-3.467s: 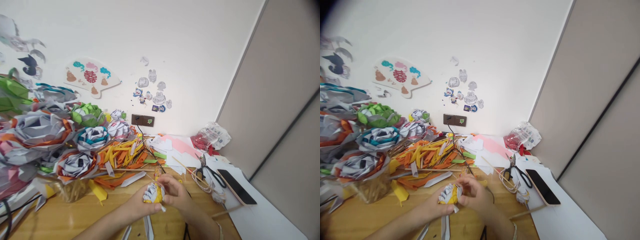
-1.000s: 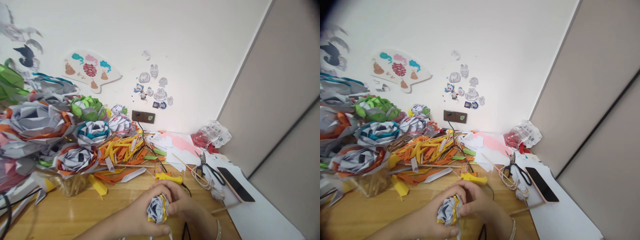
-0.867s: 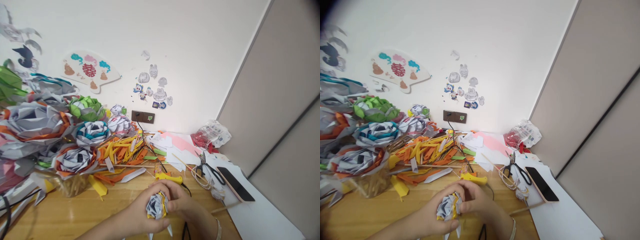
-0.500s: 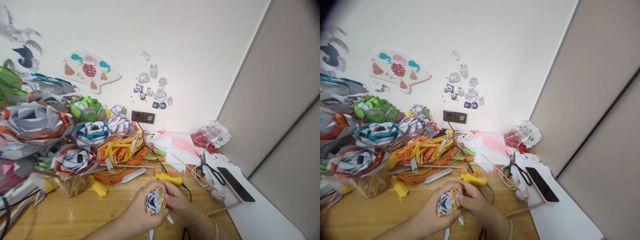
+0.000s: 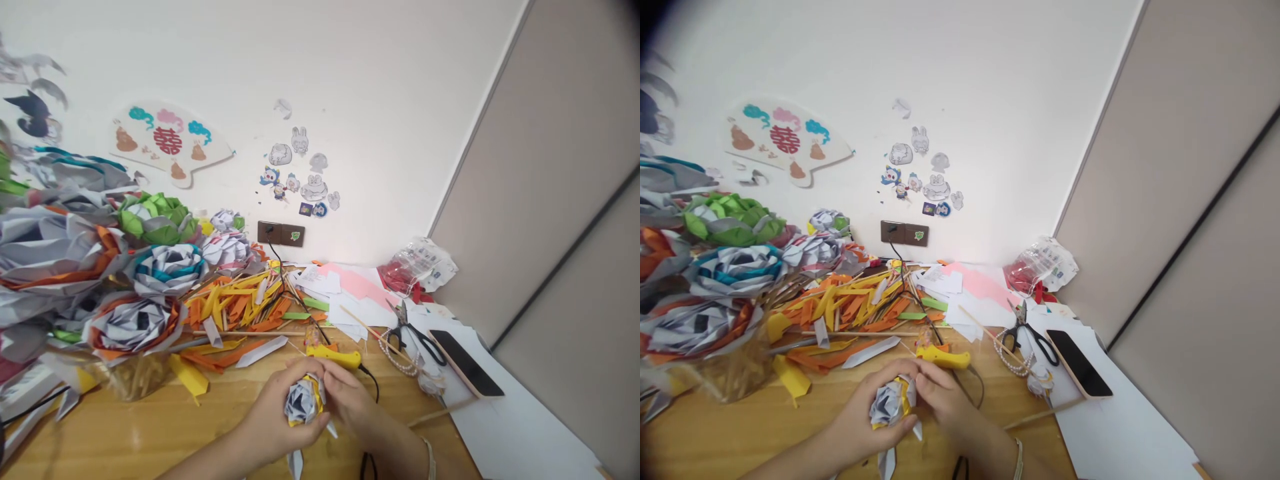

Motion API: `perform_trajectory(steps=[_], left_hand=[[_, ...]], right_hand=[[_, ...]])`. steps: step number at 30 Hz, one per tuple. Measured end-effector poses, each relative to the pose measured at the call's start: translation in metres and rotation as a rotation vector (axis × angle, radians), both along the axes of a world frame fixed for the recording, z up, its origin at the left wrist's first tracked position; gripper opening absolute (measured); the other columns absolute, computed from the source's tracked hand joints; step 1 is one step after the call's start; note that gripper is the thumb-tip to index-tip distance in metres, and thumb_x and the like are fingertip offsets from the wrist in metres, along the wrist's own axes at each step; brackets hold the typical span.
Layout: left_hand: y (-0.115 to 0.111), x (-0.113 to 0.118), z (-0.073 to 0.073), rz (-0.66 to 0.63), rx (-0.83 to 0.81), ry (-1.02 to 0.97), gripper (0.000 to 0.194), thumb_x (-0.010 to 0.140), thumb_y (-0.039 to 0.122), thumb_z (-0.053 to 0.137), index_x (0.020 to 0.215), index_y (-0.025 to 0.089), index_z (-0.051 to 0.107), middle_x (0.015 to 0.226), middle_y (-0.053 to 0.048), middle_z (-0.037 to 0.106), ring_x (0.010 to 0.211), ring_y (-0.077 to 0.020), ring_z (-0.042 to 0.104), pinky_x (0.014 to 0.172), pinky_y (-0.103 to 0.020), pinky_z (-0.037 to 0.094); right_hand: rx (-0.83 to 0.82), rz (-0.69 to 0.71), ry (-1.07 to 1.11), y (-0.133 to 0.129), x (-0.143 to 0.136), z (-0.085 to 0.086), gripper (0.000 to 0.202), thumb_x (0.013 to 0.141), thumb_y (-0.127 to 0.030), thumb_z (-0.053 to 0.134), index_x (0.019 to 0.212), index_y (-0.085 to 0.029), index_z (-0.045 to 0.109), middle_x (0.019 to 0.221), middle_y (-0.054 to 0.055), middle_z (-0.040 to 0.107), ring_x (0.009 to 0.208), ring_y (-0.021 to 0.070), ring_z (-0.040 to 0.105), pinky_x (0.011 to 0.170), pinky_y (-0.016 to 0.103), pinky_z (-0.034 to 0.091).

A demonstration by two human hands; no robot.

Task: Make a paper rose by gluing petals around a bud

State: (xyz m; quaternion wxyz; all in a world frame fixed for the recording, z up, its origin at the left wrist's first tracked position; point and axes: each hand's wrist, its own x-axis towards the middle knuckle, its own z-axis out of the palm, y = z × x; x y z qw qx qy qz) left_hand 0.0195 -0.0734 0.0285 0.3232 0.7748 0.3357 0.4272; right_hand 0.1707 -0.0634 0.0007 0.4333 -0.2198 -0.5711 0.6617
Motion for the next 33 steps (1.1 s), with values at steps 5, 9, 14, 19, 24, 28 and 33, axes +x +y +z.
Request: perform_trajectory(steps=[5,9,14,19,24,28,33], left_hand=[[0.001,0.001,-0.002,0.037,0.049,0.028,0.024,0.063,0.02,0.058,0.087,0.019,0.055,0.078,0.0,0.064,0.074,-0.0168,0.06,0.068,-0.024,0.048],[0.002,0.0,-0.002,0.056,0.077,0.091,0.023,0.064,0.017,0.058,0.086,0.019,0.055,0.079,0.0,0.065,0.07,-0.0154,0.06,0.066,-0.023,0.048],[0.002,-0.002,0.0,0.048,0.126,0.176,0.02,0.067,0.017,0.057,0.086,0.02,0.055,0.079,0.0,0.064,0.073,-0.0158,0.061,0.068,-0.023,0.048],[0.003,-0.002,0.003,0.108,0.115,0.185,0.032,0.067,0.017,0.058,0.098,0.021,0.054,0.091,-0.003,0.067,0.086,-0.019,0.063,0.078,-0.027,0.049],[0.007,-0.006,-0.001,0.218,0.083,0.258,0.047,0.063,0.015,0.058,0.11,0.021,0.051,0.097,-0.004,0.069,0.089,-0.0223,0.065,0.078,-0.031,0.05],[0.008,-0.008,-0.006,0.264,0.122,0.276,0.046,0.065,0.018,0.058,0.11,0.022,0.049,0.097,-0.004,0.069,0.089,-0.0227,0.065,0.077,-0.032,0.05],[0.008,-0.009,-0.01,0.266,0.204,0.279,0.046,0.065,0.017,0.059,0.11,0.024,0.05,0.101,-0.004,0.069,0.088,-0.0225,0.065,0.077,-0.031,0.05]], right_hand=[[0.178,-0.077,-0.159,-0.004,0.002,0.003,0.041,0.09,-0.047,0.044,0.12,-0.021,0.052,0.118,0.008,0.055,0.115,0.0208,0.047,0.1,0.036,0.033],[0.279,-0.146,-0.266,-0.003,0.003,0.001,0.041,0.092,-0.049,0.038,0.122,-0.024,0.049,0.119,0.008,0.054,0.115,0.0206,0.047,0.1,0.036,0.034],[0.357,-0.136,-0.28,-0.001,0.003,0.001,0.039,0.093,-0.047,0.036,0.122,-0.025,0.049,0.119,0.007,0.054,0.114,0.0208,0.048,0.097,0.035,0.036],[0.421,-0.32,-0.353,0.0,0.004,0.001,0.035,0.095,-0.043,0.033,0.119,-0.024,0.05,0.115,0.007,0.055,0.109,0.0193,0.05,0.094,0.033,0.037],[0.75,-0.647,-0.54,0.002,0.01,0.009,0.02,0.091,-0.035,0.041,0.088,-0.021,0.055,0.085,0.004,0.056,0.082,0.0179,0.053,0.073,0.031,0.042],[0.887,-0.67,-0.642,0.003,0.013,0.017,0.011,0.085,-0.028,0.049,0.077,-0.021,0.051,0.075,0.002,0.054,0.072,0.017,0.05,0.064,0.03,0.039],[1.034,-0.637,-0.735,0.0,0.014,0.021,0.008,0.086,-0.024,0.048,0.082,-0.021,0.054,0.077,0.004,0.058,0.075,0.0184,0.05,0.067,0.033,0.038]])
